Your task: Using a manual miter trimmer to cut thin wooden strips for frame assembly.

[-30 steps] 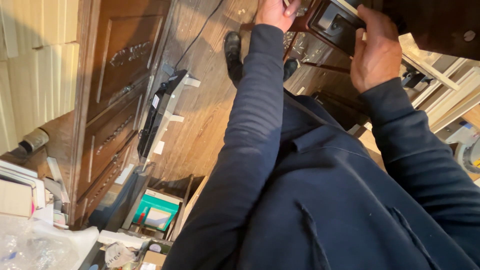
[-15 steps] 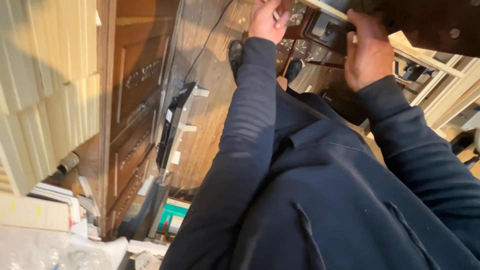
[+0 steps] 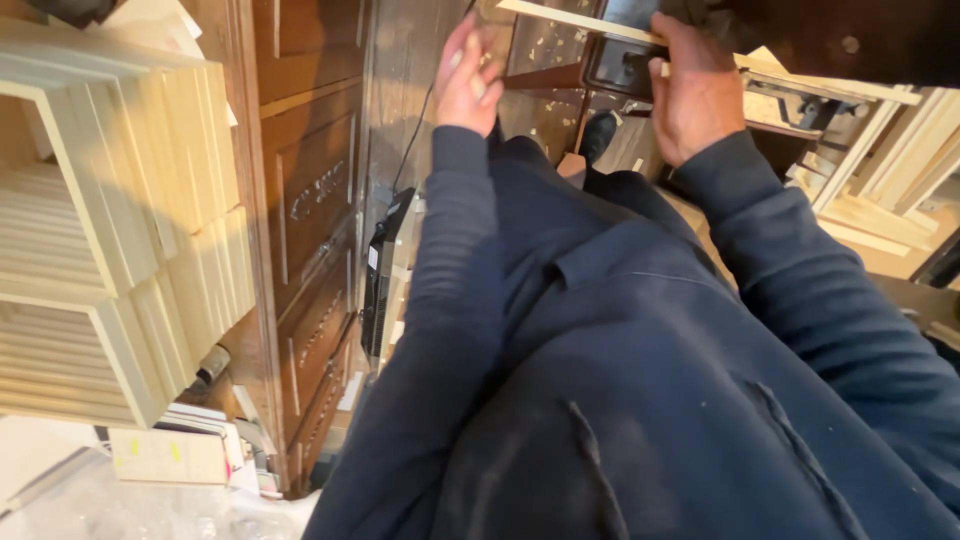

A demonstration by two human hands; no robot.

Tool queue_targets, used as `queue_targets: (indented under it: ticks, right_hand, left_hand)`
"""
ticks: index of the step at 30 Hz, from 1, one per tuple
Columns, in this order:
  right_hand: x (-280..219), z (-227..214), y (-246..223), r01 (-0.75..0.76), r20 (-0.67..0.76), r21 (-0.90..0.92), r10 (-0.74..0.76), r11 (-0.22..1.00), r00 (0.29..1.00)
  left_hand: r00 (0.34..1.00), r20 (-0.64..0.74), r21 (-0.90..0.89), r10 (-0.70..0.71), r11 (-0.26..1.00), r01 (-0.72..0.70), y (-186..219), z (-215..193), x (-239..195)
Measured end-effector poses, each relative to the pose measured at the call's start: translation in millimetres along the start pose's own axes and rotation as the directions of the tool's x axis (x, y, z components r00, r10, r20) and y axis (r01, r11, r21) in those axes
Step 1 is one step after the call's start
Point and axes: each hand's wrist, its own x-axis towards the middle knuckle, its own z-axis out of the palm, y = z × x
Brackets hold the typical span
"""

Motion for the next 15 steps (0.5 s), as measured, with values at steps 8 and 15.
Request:
queue_targets:
  ticks: [8,15]
  right_hand:
    - [-0.3,-1.8,-3.6,-0.023,-0.078,0.061,0.028,0.998,0.997]
    - [0.2,-5.8,-4.1,-0.026,-0.112,0.127,0.041,0.992,0.993]
  left_hand:
    - [0.933,-0.21,0.634,-0.293,0.686,0.358,-15.3,-131.2,-93.1]
    - [0.797,0.593,0.792,-0.115,-0.099,-0.603,22.4,109.9,-113.8]
